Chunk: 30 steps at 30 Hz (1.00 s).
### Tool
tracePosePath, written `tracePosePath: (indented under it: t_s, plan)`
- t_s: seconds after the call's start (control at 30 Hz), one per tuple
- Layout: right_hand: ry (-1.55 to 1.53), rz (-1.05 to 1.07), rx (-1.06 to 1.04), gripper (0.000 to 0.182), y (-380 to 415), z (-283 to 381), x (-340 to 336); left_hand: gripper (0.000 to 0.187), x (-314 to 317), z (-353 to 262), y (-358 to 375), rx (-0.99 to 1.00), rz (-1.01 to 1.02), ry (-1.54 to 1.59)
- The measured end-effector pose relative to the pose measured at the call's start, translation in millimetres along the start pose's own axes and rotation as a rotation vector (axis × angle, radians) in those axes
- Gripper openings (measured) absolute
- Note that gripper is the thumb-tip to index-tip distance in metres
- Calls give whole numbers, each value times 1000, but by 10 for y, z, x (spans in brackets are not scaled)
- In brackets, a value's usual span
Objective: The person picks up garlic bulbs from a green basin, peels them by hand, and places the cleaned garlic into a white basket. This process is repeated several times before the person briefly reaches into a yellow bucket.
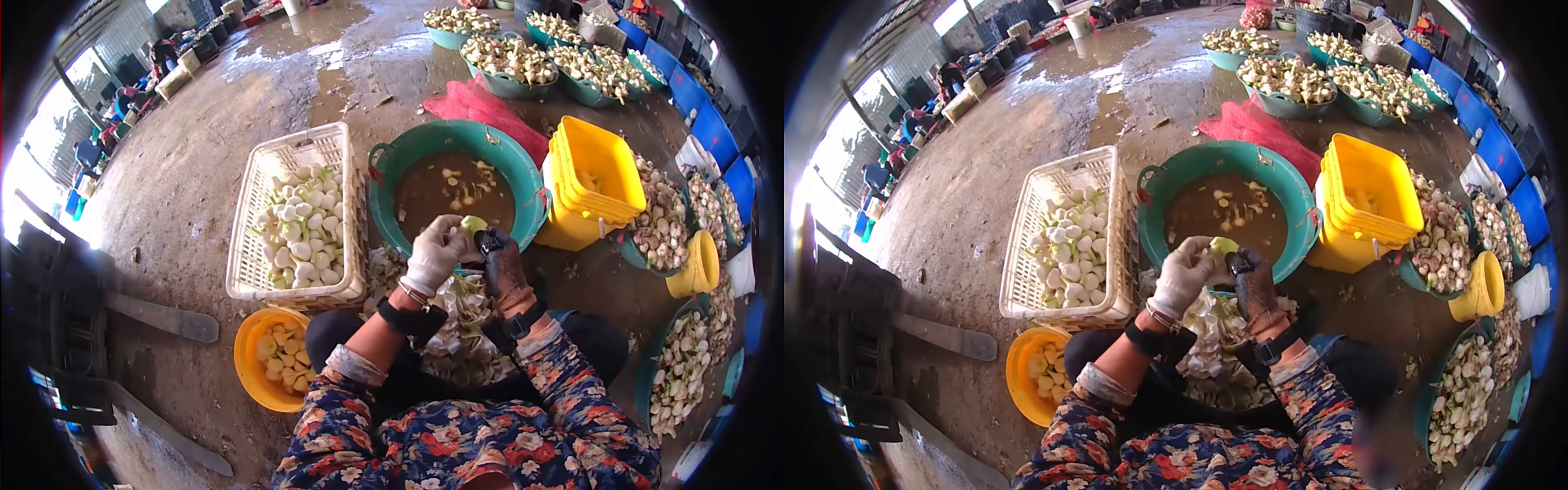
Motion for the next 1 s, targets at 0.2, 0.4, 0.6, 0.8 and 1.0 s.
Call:
tracePosePath:
  t_s: [0.2,0.4,0.6,0.8,1.0]
  plan:
    - [-87,158,134,20,260,202,46,24,26,-237,364,-206,44,796]
    - [1059,411,-979,25,574,-249,-184,30,-179,-360,596,-268,123,1216]
    - [934,339,-502,28,465,-33,-75,31,-291,-409,702,-273,252,1373]
    - [532,211,-285,22,179,7,-12,30,-807,-419,417,-157,-132,783]
    - [723,43,-236,27,-864,36,-332,46,-1879,-701,-40,262,-872,-69]
Point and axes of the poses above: each hand's wrist, its own y-axis away from the middle knuckle, its own x-axis out of the palm, z = x × y, the point moved 5 cm from there along -y, towards the middle knuckle, and after that the axes turned 6 degrees about -z, right-handed, at the moved point
